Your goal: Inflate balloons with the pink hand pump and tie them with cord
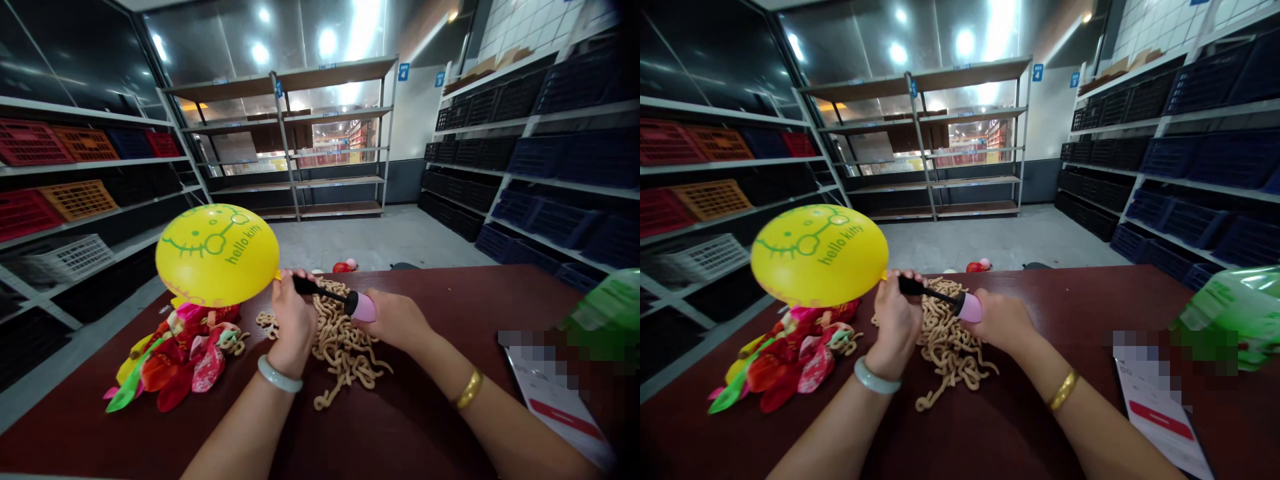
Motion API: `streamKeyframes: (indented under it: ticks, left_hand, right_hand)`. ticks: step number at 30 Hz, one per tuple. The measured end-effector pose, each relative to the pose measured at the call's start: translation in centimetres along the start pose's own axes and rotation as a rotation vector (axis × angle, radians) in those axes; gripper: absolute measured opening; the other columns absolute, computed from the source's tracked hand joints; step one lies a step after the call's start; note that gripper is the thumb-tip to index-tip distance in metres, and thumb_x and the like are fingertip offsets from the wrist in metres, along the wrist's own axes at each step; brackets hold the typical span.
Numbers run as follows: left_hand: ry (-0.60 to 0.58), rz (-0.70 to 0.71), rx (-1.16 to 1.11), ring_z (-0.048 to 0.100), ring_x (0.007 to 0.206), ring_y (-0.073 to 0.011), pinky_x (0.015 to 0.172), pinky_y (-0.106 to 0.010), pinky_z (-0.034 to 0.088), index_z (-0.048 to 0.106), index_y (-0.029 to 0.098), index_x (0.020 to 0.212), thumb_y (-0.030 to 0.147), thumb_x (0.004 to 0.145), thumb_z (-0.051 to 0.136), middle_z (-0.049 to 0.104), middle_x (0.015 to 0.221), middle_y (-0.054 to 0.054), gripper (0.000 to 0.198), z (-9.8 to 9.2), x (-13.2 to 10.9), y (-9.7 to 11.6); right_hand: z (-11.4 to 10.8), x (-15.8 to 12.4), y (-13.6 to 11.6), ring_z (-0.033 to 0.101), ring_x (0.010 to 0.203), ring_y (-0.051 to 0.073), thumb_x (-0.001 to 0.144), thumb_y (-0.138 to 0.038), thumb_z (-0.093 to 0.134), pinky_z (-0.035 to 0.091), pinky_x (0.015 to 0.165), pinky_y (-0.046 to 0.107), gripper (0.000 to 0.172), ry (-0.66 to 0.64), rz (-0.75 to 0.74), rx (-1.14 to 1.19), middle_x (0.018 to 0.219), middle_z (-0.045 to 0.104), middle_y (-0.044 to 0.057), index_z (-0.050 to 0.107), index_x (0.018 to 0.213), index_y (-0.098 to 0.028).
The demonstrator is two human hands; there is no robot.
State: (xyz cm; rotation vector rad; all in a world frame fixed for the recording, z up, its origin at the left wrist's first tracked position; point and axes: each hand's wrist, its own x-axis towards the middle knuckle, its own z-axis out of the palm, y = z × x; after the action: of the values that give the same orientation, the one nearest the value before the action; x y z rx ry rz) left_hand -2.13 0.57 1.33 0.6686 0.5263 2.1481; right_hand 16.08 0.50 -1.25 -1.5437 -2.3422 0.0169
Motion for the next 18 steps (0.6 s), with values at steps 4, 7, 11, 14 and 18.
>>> streamKeyframes:
  ticks: [4, 7, 11, 14, 18]
  left_hand:
    - [0.084, 0.082, 0.000, 0.054, 0.060, -0.0125, 0.059, -0.028, 0.045, 0.043, 0.021, 0.082, 0.032, 0.083, 0.063, 0.050, 0.068, 0.003, 0.023, -1.8, 3.4, 1.7]
    - [0.094, 0.134, 0.000, 0.054, 0.059, -0.0118, 0.058, -0.027, 0.044, 0.043, 0.021, 0.081, 0.035, 0.083, 0.062, 0.050, 0.067, 0.004, 0.024, -2.0, 4.0, 2.0]
    - [0.052, 0.135, 0.007, 0.053, 0.059, -0.0111, 0.058, -0.026, 0.044, 0.042, 0.021, 0.081, 0.038, 0.084, 0.063, 0.048, 0.068, 0.004, 0.027, -0.9, 1.9, 0.5]
    - [0.023, 0.047, 0.002, 0.053, 0.062, -0.0112, 0.060, -0.026, 0.045, 0.042, 0.021, 0.080, 0.037, 0.084, 0.065, 0.049, 0.070, 0.003, 0.028, 0.3, -0.9, -1.1]
    - [-0.009, -0.082, 0.002, 0.053, 0.064, -0.0114, 0.064, -0.027, 0.047, 0.044, 0.021, 0.081, 0.036, 0.085, 0.063, 0.051, 0.072, 0.003, 0.024, 1.5, -3.8, -2.6]
  right_hand:
    - [0.3, 0.4, 1.3, 0.066, 0.071, 0.023, 0.078, -0.060, 0.056, 0.031, 0.055, 0.029, 0.041, -0.014, -0.002, -0.028, 0.079, 0.069, 0.004, 0.058, 0.093, -0.023]
    - [0.4, 0.5, 1.7, 0.066, 0.072, 0.024, 0.077, -0.059, 0.056, 0.033, 0.057, 0.029, 0.042, 0.022, 0.001, -0.079, 0.079, 0.069, 0.006, 0.057, 0.092, -0.021]
    - [0.2, 0.1, 0.7, 0.066, 0.074, 0.024, 0.076, -0.051, 0.060, 0.035, 0.058, 0.030, 0.034, 0.039, 0.003, -0.113, 0.084, 0.069, 0.006, 0.054, 0.090, -0.020]
    - [-0.2, -0.4, -0.4, 0.066, 0.075, 0.024, 0.078, -0.049, 0.059, 0.035, 0.058, 0.029, 0.033, 0.041, -0.011, -0.087, 0.086, 0.069, 0.005, 0.053, 0.096, -0.022]
    - [-0.7, -0.8, -1.3, 0.067, 0.076, 0.023, 0.081, -0.049, 0.058, 0.035, 0.058, 0.029, 0.032, 0.053, -0.033, -0.045, 0.089, 0.070, 0.004, 0.052, 0.100, -0.023]
